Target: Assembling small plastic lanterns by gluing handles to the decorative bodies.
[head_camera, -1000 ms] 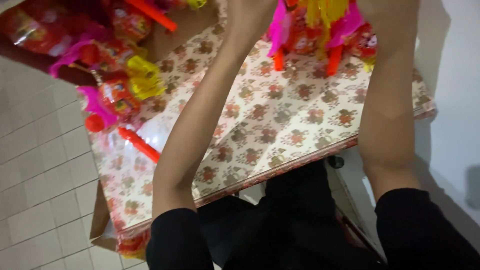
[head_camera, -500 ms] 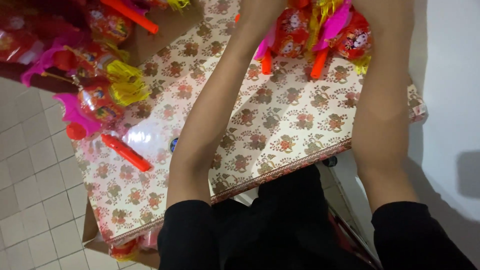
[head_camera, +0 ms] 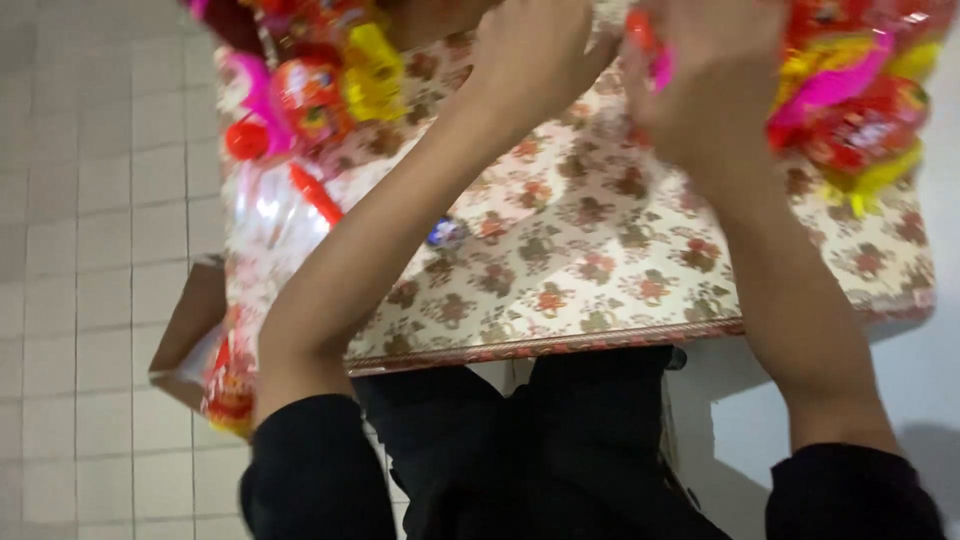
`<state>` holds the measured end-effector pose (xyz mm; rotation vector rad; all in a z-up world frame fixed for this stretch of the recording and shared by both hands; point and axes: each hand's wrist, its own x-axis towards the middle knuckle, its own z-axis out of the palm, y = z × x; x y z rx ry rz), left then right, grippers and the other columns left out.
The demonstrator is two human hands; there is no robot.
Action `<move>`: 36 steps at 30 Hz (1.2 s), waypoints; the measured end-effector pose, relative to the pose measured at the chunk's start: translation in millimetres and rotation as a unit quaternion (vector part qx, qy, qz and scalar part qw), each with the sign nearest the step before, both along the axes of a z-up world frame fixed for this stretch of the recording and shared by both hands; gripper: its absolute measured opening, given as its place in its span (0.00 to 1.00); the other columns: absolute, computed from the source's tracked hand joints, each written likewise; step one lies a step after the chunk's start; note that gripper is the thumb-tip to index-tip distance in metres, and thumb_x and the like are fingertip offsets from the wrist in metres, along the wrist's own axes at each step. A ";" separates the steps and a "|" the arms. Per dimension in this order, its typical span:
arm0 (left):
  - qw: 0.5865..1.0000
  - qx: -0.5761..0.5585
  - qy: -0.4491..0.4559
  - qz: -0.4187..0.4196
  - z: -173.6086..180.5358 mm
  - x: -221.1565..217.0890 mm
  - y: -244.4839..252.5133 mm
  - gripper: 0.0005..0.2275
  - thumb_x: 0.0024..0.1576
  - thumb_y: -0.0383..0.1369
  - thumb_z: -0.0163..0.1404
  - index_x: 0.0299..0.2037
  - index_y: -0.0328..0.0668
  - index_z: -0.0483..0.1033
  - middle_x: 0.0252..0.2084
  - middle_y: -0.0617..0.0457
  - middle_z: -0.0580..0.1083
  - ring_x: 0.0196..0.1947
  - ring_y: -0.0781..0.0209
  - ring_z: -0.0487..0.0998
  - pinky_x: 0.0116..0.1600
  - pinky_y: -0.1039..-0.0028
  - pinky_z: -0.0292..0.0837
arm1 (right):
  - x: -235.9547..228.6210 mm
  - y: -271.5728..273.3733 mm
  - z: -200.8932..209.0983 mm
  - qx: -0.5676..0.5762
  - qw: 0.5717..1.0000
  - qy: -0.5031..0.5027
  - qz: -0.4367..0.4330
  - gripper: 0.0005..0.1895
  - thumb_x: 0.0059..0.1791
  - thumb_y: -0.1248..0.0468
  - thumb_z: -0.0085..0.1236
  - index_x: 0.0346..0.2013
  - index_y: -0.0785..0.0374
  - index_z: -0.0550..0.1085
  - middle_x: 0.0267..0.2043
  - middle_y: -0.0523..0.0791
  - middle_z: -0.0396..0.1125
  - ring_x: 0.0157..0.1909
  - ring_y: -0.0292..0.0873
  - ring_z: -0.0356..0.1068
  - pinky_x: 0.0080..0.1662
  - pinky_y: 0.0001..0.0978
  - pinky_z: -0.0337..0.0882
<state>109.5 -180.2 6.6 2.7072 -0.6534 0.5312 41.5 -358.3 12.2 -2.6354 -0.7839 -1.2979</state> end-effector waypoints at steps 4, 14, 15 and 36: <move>0.991 0.123 0.034 0.043 -3.6 -39.9 80.7 0.24 0.60 0.61 0.50 0.41 0.49 0.80 0.31 0.46 0.79 0.31 0.36 0.82 0.32 0.45 0.75 | -12.1 57.9 -25.8 -0.122 0.976 0.181 0.020 0.14 0.58 0.58 0.60 0.56 0.60 0.80 0.29 0.42 0.72 0.34 0.44 0.71 0.51 0.49 0.75; 0.960 0.206 -0.108 0.154 -24.0 -77.2 232.4 0.33 0.50 0.44 0.66 0.65 0.45 0.67 0.64 0.41 0.66 0.62 0.42 0.64 0.62 0.42 0.60 | -5.0 105.2 -76.0 -0.090 0.937 0.308 0.136 0.17 0.57 0.54 0.45 0.54 0.57 0.76 0.51 0.46 0.74 0.54 0.49 0.68 0.59 0.55 0.63; 0.967 0.199 -0.079 0.139 -28.7 -77.0 238.6 0.37 0.52 0.44 0.67 0.70 0.45 0.63 0.69 0.38 0.62 0.68 0.39 0.59 0.67 0.36 0.52 | -3.2 105.0 -78.3 -0.077 0.944 0.286 0.145 0.16 0.56 0.56 0.47 0.51 0.59 0.78 0.49 0.46 0.75 0.51 0.48 0.70 0.57 0.55 0.64; 0.947 0.141 -0.281 -0.068 0.9 -102.3 161.5 0.25 0.58 0.43 0.74 0.60 0.58 0.72 0.58 0.46 0.77 0.47 0.54 0.82 0.66 0.52 0.51 | -14.0 102.4 -59.9 0.193 0.854 0.318 0.364 0.49 0.53 0.46 0.57 0.75 0.57 0.38 0.74 0.61 0.44 0.68 0.65 0.65 0.55 0.53 0.83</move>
